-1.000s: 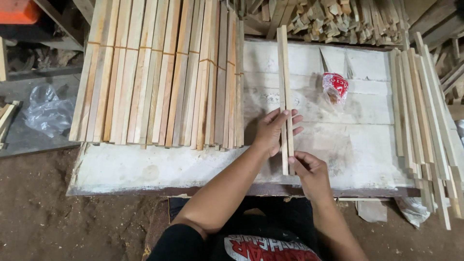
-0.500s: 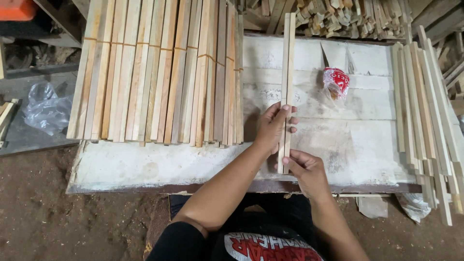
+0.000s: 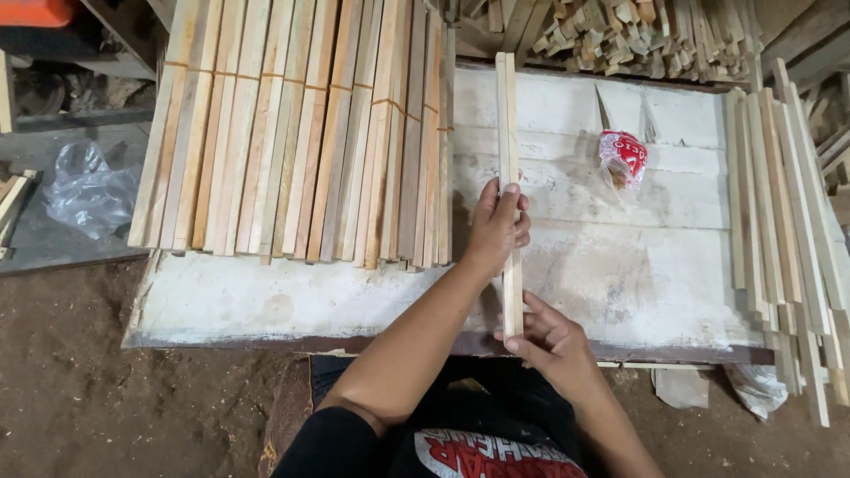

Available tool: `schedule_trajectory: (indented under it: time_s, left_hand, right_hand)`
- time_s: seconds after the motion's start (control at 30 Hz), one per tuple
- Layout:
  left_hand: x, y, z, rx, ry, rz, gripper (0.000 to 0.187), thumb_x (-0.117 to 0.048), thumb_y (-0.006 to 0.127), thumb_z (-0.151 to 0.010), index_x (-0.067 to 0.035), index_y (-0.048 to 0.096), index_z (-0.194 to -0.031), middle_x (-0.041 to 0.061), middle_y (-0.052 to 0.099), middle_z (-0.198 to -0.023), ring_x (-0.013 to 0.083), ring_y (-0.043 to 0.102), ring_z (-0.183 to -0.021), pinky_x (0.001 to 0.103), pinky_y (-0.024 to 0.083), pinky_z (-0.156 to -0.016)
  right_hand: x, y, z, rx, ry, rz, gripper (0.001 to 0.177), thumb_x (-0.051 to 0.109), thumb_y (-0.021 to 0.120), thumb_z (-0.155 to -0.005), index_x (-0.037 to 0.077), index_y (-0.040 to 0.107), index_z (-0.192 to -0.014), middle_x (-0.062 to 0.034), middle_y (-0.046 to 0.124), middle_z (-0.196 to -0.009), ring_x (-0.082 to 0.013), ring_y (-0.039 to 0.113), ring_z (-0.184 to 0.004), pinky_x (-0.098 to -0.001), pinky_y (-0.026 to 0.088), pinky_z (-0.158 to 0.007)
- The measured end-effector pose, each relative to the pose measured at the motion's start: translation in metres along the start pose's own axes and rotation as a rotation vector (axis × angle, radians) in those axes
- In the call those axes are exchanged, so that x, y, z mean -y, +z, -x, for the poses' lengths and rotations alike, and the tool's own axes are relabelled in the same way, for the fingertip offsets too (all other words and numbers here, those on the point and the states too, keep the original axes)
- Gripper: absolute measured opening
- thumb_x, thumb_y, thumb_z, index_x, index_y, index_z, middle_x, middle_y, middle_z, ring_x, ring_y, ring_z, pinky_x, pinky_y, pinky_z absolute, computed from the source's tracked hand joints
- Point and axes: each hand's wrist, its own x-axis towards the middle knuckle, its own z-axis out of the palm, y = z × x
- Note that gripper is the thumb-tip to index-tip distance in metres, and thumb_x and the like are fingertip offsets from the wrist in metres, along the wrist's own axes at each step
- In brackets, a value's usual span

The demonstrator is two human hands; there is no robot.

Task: Inspecting and bundling wooden sticks together using thin binding strips

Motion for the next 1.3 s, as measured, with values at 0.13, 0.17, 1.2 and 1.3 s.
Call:
schedule_trajectory:
  time_s: [0.13, 0.17, 1.2, 1.3]
  left_hand:
    - [-0.004, 0.000, 0.005, 0.053, 0.042, -0.029, 0.022, -0.031, 0.050, -0.107, -0.014, 0.044, -0.095, 0.000, 0.052, -0.087, 0.0095, 0.033, -0.049, 0.026, 0.028, -0.044]
    - [-0.004, 0.002, 0.006, 0.049, 0.021, -0.032, 0.021, -0.031, 0.050, -0.107, -0.014, 0.045, -0.096, 0.000, 0.051, -0.087, 0.0094, 0.032, -0.049, 0.025, 0.026, -0.044]
    - [-0.001, -0.008, -0.002, 0.053, -0.102, -0.063, 0.030, -0.040, 0.051, -0.106, -0.011, 0.057, -0.098, -0.003, 0.052, -0.071, 0.0075, 0.036, -0.047, 0.025, 0.027, -0.042]
    - [0.008, -0.014, -0.009, 0.075, -0.105, -0.048, 0.032, -0.043, 0.051, -0.106, -0.011, 0.057, -0.100, -0.002, 0.051, -0.073, 0.0073, 0.036, -0.048, 0.024, 0.026, -0.041]
  right_hand:
    - [0.016, 0.006, 0.009, -0.025, 0.093, 0.187, 0.095, 0.010, 0.081, -0.078, 0.020, 0.033, -0.160, -0.0102, 0.079, -0.123, -0.0189, 0.080, -0.109, -0.0359, 0.049, -0.112]
    - [0.012, 0.005, 0.009, -0.023, 0.062, 0.176, 0.094, 0.007, 0.081, -0.079, 0.018, 0.034, -0.159, -0.0091, 0.078, -0.124, -0.0192, 0.080, -0.108, -0.0347, 0.052, -0.109]
    - [-0.031, -0.019, -0.013, 0.101, -0.132, 0.451, 0.107, 0.021, 0.091, -0.073, 0.025, 0.027, -0.158, -0.0132, 0.074, -0.129, -0.0193, 0.078, -0.108, -0.0383, 0.064, -0.099]
    - [-0.031, -0.018, -0.014, 0.098, -0.140, 0.447, 0.107, 0.019, 0.092, -0.073, 0.023, 0.027, -0.158, -0.0152, 0.075, -0.126, -0.0199, 0.077, -0.108, -0.0366, 0.064, -0.099]
